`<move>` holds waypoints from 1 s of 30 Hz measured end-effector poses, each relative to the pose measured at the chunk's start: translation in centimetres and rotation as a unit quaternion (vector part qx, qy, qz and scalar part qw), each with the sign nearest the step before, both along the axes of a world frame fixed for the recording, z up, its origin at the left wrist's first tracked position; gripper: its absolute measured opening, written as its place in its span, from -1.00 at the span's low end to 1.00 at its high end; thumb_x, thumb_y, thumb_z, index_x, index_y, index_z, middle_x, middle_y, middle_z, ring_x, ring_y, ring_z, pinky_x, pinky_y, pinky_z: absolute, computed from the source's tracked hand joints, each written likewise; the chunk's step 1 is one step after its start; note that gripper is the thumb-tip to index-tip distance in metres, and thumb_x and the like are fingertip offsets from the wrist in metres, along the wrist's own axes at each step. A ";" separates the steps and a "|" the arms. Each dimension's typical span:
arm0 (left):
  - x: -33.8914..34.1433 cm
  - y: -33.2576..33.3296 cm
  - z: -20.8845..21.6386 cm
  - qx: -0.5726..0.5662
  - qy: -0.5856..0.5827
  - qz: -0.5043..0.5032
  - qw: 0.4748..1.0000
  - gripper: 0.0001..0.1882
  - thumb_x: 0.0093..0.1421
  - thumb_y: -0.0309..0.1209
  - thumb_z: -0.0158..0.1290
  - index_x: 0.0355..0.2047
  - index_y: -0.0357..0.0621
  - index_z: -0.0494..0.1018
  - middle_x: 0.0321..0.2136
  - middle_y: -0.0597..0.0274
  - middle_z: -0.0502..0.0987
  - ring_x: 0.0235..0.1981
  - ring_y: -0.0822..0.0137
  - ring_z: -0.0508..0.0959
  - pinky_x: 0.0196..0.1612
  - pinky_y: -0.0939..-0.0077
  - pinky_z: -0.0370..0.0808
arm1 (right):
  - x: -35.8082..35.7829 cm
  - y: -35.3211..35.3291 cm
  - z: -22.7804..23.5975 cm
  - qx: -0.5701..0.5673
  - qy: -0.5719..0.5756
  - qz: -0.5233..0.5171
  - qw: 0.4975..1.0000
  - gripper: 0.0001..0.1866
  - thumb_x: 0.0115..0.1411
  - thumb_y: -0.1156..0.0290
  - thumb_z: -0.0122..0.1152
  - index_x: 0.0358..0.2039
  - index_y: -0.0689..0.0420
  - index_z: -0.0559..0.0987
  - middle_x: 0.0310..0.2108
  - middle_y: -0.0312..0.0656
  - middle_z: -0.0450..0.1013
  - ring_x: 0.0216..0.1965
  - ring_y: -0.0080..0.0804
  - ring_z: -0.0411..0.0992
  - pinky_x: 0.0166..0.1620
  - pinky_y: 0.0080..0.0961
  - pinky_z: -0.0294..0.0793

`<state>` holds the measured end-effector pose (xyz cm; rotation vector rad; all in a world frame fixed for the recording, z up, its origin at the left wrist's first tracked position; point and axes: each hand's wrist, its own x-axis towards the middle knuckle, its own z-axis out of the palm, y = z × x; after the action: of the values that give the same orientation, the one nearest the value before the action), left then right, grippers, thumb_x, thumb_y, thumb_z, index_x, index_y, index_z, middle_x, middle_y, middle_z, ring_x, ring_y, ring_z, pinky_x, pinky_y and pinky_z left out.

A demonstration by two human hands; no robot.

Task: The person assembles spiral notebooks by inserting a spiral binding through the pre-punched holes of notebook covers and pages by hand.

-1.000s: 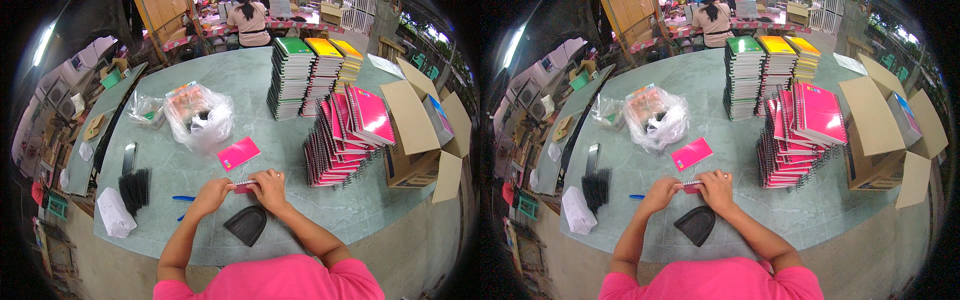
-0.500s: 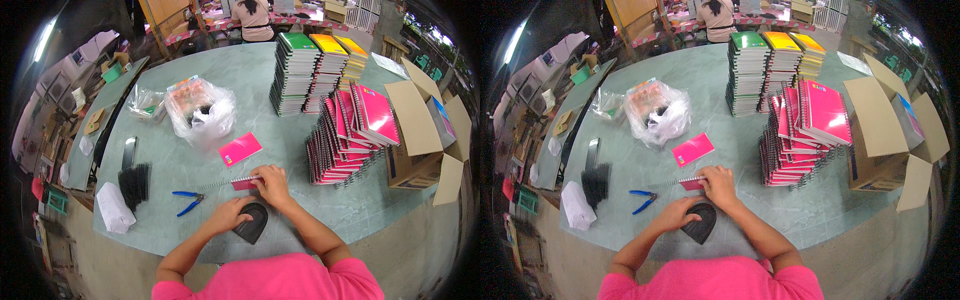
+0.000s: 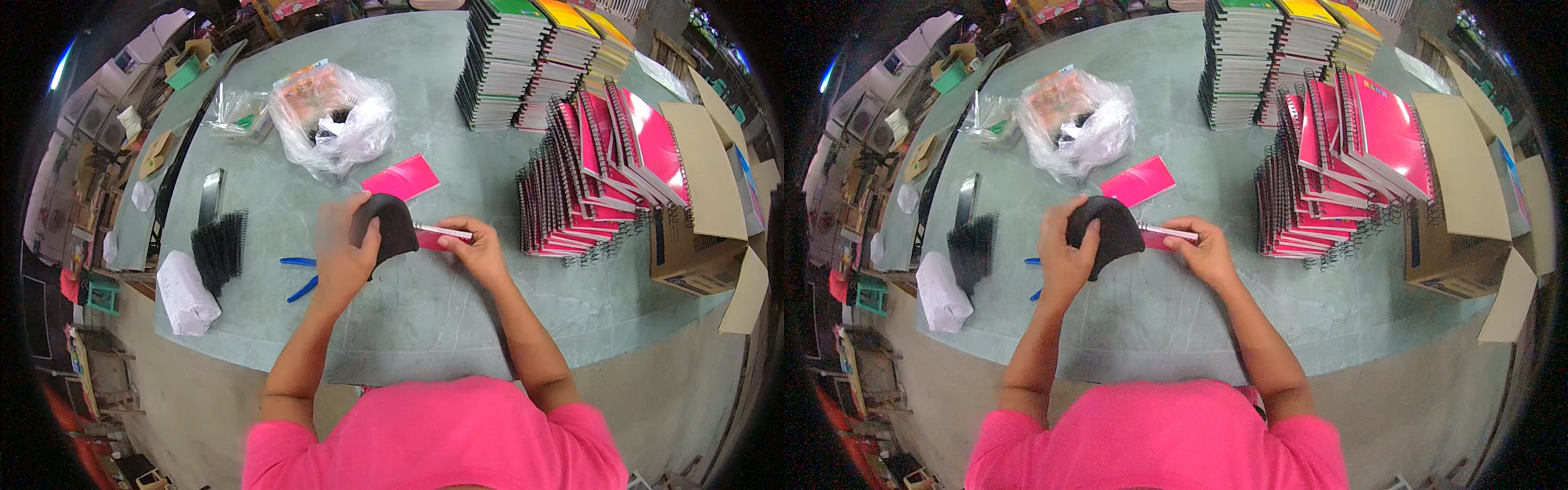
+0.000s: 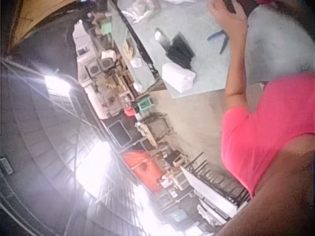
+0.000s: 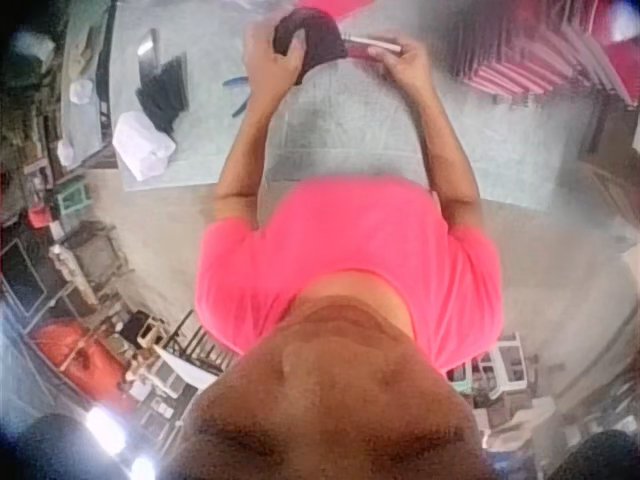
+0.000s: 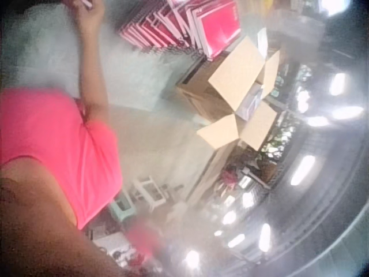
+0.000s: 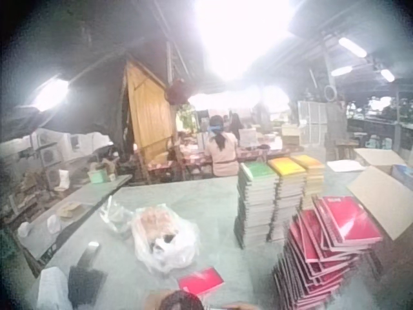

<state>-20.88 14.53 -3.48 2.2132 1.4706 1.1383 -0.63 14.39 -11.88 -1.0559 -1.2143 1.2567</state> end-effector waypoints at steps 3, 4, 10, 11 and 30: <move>0.0 -0.6 -1.1 -0.124 0.085 -0.116 0.982 -0.65 -0.04 -0.49 0.09 -0.17 -0.14 0.41 -0.26 0.03 0.43 -0.20 0.06 0.45 -0.13 0.32 0.38 | -0.4 -0.4 -0.4 0.001 -0.013 0.031 0.999 -0.84 0.03 0.51 0.24 -0.33 0.19 0.58 -0.42 -0.34 0.50 -0.38 -0.67 0.38 -0.28 -0.70 0.36; 0.3 -1.3 -1.2 -0.154 0.039 -0.096 0.983 -0.68 -0.05 -0.49 0.10 -0.21 -0.14 0.44 -0.25 0.04 0.42 -0.24 0.06 0.45 -0.11 0.31 0.36 | -0.5 -0.5 -0.7 -0.002 -0.027 0.037 0.999 -0.84 0.02 0.51 0.25 -0.32 0.19 0.57 -0.41 -0.33 0.50 -0.36 -0.66 0.38 -0.27 -0.69 0.36; -0.6 0.2 0.2 0.003 0.017 -0.045 0.999 -0.71 -0.07 -0.53 0.11 -0.26 -0.17 0.46 -0.33 0.07 0.42 -0.28 0.09 0.44 -0.17 0.34 0.38 | -0.7 0.0 -0.6 -0.031 0.056 0.021 0.998 -0.80 0.07 0.47 0.23 -0.26 0.22 0.56 -0.35 -0.32 0.50 -0.31 -0.63 0.40 -0.21 -0.66 0.40; -0.5 0.6 -0.9 0.007 0.033 -0.056 0.998 -0.72 -0.07 -0.53 0.11 -0.27 -0.17 0.46 -0.35 0.07 0.42 -0.28 0.09 0.45 -0.18 0.35 0.38 | -0.7 -0.2 -0.4 -0.040 0.050 0.029 0.998 -0.80 0.07 0.48 0.22 -0.26 0.21 0.55 -0.35 -0.32 0.50 -0.31 -0.63 0.41 -0.22 -0.65 0.40; 1.7 -0.6 -1.2 -0.107 0.084 -0.198 0.971 -0.75 -0.07 -0.49 0.15 -0.31 -0.12 0.51 -0.42 0.11 0.47 -0.31 0.11 0.48 -0.23 0.35 0.41 | -1.0 -0.6 -1.7 0.058 -0.067 0.077 0.993 -0.69 0.11 0.64 0.00 -0.10 0.21 0.49 -0.23 -0.24 0.51 -0.23 -0.60 0.40 -0.14 -0.61 0.37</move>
<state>-19.16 13.93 -4.70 2.3481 1.0732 0.6467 -1.66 13.80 -13.62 -0.9881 -1.4773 1.2321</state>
